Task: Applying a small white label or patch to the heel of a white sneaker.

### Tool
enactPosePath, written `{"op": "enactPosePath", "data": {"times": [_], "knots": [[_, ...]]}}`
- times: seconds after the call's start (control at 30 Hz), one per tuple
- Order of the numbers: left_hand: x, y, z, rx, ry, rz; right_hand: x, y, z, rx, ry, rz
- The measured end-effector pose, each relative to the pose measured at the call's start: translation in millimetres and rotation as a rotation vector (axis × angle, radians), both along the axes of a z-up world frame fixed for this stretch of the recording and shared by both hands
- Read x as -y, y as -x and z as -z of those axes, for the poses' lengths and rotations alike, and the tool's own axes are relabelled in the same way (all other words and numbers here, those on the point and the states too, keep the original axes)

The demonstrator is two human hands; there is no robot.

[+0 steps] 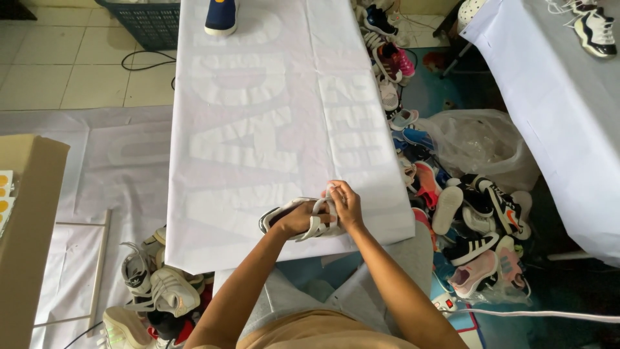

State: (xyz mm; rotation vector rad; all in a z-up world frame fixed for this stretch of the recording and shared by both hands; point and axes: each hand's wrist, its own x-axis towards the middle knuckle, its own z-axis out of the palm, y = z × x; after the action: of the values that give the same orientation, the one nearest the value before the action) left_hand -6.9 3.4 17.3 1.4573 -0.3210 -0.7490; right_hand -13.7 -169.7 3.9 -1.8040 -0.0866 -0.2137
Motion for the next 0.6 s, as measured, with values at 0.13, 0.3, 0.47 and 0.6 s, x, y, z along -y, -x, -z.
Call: {"op": "enactPosePath", "data": {"times": [0.13,0.3,0.47,0.6], "knots": [[-0.6,2.9,-1.9,0.027,-0.19,-0.094,-0.6,4.5,14.5,0.069,0.051,0.183],[13.2,12.8,-27.8,-0.264,0.036,-0.68,-18.5,37.6,-3.5,0.082,-0.046,0.25],[53.7,19.0,-19.5,-0.447,0.247,-1.104,-28.4,28.5,-29.1,-0.04,0.063,0.058],[56.5,25.3,-40.0,-0.698,0.539,-1.126,-26.7,10.1,-27.3,-0.157,0.24,-0.037]]}}
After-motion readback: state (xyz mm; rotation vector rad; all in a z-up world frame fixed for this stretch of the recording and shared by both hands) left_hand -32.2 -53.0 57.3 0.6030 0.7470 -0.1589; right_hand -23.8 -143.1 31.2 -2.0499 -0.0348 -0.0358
